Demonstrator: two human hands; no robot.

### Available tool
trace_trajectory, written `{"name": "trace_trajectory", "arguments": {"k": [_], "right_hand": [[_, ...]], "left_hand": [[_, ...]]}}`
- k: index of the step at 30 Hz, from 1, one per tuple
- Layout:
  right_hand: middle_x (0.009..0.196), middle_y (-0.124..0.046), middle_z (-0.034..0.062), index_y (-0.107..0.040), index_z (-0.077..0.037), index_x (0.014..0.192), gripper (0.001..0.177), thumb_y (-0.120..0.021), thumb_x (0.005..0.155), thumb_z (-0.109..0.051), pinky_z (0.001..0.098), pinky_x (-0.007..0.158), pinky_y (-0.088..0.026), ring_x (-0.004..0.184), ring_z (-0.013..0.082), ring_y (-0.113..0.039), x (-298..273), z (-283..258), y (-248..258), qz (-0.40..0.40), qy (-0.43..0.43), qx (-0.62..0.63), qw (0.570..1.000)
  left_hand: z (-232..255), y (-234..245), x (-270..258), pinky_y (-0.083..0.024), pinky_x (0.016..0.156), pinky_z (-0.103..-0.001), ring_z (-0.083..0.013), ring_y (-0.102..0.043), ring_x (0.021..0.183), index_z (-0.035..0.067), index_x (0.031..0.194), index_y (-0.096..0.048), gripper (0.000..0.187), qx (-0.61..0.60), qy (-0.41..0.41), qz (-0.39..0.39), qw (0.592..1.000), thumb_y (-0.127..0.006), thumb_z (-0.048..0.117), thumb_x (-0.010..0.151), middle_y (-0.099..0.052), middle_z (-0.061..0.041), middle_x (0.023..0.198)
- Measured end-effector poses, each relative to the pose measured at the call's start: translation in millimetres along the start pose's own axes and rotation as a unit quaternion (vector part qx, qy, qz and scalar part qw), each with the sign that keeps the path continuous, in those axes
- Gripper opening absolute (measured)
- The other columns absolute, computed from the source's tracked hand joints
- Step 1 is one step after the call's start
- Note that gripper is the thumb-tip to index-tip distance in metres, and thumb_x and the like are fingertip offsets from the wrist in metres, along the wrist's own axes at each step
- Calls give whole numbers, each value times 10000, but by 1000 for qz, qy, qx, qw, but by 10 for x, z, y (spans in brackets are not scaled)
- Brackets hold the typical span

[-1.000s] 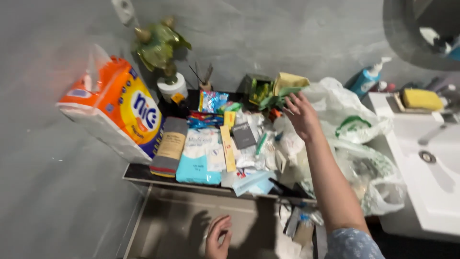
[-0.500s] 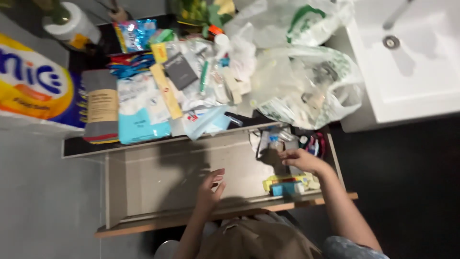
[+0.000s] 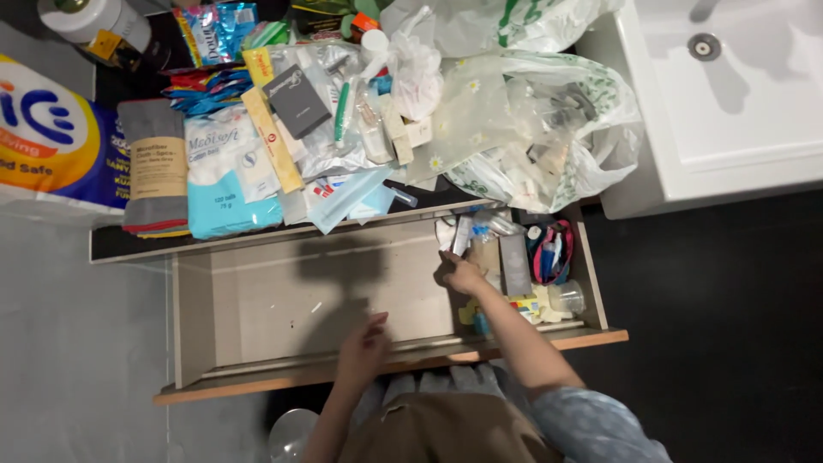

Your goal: Organize and tidy a cluttered bathroom drawer by sorting through toiletries, medicine, and miscellaneous items.

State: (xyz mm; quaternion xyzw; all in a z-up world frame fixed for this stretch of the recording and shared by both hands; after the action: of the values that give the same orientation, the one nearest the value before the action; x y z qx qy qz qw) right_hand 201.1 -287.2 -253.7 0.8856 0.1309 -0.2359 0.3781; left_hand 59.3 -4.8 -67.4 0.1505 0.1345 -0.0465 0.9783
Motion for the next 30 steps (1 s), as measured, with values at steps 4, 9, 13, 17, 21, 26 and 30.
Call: {"name": "trace_trajectory", "arguments": {"k": [4,9,13,17,21,26,30], "right_hand": [[1589,-287,319,-435,-347,1537,816,-746,782,-324,433,1175,-357,1433,459,-369,107,-27,-67,-15,-33,-65,997],[1297,-601,283,-604,-249,1386,627,-812,801,-340,444,1038,-473,1234,428,-562,-99,-154,221,74,-35,-126,989],[1025,-767,162,-702,-107,1023,284,-803,764,-162,406,868,-579,955,315,-731,-643,-35,590,236,37,51,970],[872,-694,90,-519,-85,969,219,-698,856,-29,317,658,-512,769,183,-657,-1024,60,494,126,21,355,926],[790,-691,61,-535,-105,981,206,-669,875,10,280,583,-495,698,144,-664,-1760,-849,549,-111,14,486,867],[851,-749,68,-524,-102,1000,214,-682,899,0,271,645,-504,703,131,-650,-2058,-1614,720,-177,83,468,862],[778,-686,97,-567,-86,1049,213,-696,902,-2,310,663,-525,704,162,-664,-1911,-1791,884,-134,125,427,886]], "left_hand": [[-191,247,-156,-563,888,-337,-170,-707,1068,152,1337,-668,488,23,29,49,998,-744,101,858,-742,-64,1208],[-344,441,-311,-575,904,-322,-179,-716,1066,118,1325,-670,434,-2,34,83,996,-684,73,893,-725,-56,1244],[-299,457,-327,-588,878,-328,-190,-714,1056,99,1318,-641,443,-50,1,116,992,-724,90,883,-711,-66,1238],[-236,297,-154,-589,886,-342,-195,-718,1067,107,1334,-654,434,-56,9,84,995,-702,99,902,-718,-82,1259],[108,184,96,-561,946,-350,-203,-694,1112,99,1447,-509,544,-94,-22,44,994,-667,108,926,-656,-92,1369],[710,386,242,-575,941,-368,-203,-687,1110,158,1508,-427,532,-342,75,100,932,-566,167,995,-642,-72,1340],[777,615,306,-592,920,-422,-240,-699,1045,32,1463,-540,455,-475,-35,110,873,-616,113,1021,-690,-127,1198]]}}
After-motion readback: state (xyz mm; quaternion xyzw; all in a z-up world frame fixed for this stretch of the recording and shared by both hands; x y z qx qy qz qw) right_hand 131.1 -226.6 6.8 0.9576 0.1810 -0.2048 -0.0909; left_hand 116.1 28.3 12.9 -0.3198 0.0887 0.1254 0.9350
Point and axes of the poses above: each hand's wrist, its own x-axis towards the middle knuckle, its own y-axis out of the back of the hand, z = x × y, the point moved 9 cm from there along x, towards the middle knuckle
